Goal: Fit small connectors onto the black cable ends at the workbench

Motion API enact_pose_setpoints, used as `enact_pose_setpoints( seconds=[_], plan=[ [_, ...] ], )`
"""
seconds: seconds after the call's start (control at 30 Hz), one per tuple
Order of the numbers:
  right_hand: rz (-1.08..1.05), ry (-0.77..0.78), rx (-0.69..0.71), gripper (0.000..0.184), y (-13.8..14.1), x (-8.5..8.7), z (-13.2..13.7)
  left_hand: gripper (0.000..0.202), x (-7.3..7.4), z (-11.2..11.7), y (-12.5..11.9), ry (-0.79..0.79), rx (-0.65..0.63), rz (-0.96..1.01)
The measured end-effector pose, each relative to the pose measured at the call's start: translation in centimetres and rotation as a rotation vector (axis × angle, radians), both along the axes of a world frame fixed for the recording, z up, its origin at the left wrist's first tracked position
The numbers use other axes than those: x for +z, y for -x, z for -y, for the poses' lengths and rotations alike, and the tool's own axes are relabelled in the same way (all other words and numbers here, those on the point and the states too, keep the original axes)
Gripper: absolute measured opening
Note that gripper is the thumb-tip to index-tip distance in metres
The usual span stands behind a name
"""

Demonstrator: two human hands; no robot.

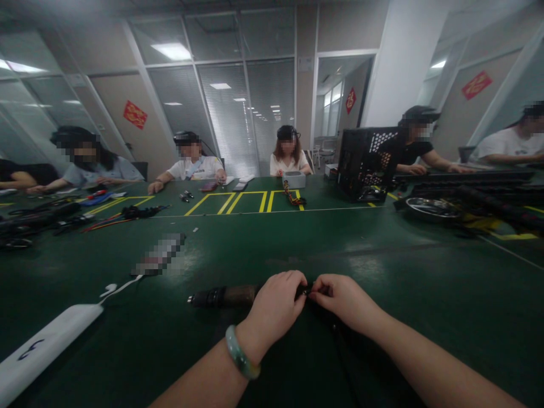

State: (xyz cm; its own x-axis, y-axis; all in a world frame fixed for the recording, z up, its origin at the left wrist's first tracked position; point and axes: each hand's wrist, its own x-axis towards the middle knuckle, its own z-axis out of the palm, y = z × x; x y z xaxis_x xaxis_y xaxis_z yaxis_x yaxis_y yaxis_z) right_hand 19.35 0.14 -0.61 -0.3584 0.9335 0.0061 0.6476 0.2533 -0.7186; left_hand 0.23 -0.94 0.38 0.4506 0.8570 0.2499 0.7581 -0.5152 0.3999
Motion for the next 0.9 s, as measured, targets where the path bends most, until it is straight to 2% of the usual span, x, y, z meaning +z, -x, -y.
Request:
enact_pose_setpoints(
  seconds=[0.17, 0.67, 0.8, 0.9],
  plan=[
    [0.004, 0.001, 0.007, 0.013, 0.00, -0.22, -0.13, 0.006, -0.02, -0.07, -0.06, 0.011, -0.010, -0.021],
    [0.005, -0.009, -0.002, 0.012, -0.17, -0.17, -0.17, 0.011, -0.14, -0.06, -0.08, -0.024, -0.036, -0.022],
    [0.007, -0.023, -0.010, 0.012, -0.34, -0.24, -0.23, 0.017, 0.00, 0.01, -0.11, -0.014, 0.005, -0.021],
    [0.001, -0.017, -0.011, 0.012, -0.31, -0.33, -0.23, 0.013, 0.09, 0.12, -0.14, -0.011, 0.023, -0.027]
  ],
)
